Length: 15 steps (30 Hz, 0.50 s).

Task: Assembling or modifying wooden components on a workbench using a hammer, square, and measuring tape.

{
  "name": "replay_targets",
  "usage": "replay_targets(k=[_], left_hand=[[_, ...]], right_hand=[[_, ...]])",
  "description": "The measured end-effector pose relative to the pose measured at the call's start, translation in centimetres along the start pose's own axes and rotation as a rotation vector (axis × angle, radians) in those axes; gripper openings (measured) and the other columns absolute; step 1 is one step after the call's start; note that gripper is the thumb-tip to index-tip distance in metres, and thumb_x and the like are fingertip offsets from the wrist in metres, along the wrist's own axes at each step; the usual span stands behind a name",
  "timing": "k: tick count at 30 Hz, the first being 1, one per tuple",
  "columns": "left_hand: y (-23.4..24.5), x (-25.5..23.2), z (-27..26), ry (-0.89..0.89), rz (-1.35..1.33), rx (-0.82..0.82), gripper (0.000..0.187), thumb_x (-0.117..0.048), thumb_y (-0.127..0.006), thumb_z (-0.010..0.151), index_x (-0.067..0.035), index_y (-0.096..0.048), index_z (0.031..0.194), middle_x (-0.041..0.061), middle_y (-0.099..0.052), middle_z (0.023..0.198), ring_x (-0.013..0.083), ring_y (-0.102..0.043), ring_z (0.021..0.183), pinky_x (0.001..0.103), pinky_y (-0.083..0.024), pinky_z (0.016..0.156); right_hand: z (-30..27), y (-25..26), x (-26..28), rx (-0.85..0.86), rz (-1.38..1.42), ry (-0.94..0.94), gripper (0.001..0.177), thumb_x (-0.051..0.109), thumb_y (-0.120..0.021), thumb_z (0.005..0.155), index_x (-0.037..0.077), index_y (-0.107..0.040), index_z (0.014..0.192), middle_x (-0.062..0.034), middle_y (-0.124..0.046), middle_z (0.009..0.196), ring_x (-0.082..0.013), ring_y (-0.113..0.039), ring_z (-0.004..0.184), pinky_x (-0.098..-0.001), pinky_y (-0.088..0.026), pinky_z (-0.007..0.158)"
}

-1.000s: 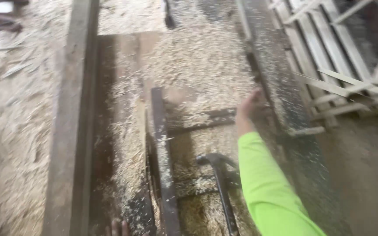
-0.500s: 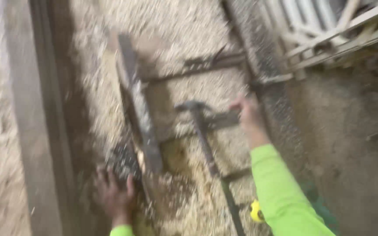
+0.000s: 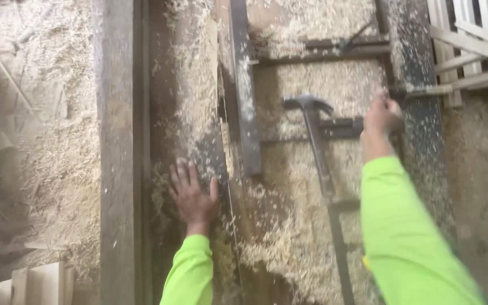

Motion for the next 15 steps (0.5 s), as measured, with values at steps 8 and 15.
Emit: replay_targets(k=[8,15], left_hand=[[-1.8,1.7,-0.6,-0.073,-0.106,0.086,0.086,-0.067,-0.046,0.102,-0.010,-0.029,0.165,0.014,-0.008,0.173,0.0352,-0.005,0.161,0.056,-0.001,0.128],[-0.9,3.0,-3.0,-0.204,-0.344,0.270,0.085,-0.065,-0.061,0.094,-0.012,-0.044,0.159,0.018,-0.024,0.171,0.0376,-0.014,0.160,0.055,-0.014,0.129]], right_hand=[[-18.6,17.8,-3.6,0.255,-0.318,0.843,0.060,0.029,-0.076,0.100,-0.002,-0.050,0.145,-0.0223,-0.058,0.140,-0.0355,-0.055,0.132,-0.0470,-0.043,0.114],[-32.6,41.6,-17.4,0.140,-0.725,0.533,0.057,0.032,-0.077,0.086,0.003,-0.060,0.133,-0.0176,-0.060,0.138,-0.0337,-0.054,0.133,-0.0470,-0.043,0.113]])
Point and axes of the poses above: each hand's wrist, its own z-axis towards the middle knuckle, its own y-axis out of the back of the hand, x = y × z, the point moved 10 cm from there along z, towards the middle knuckle
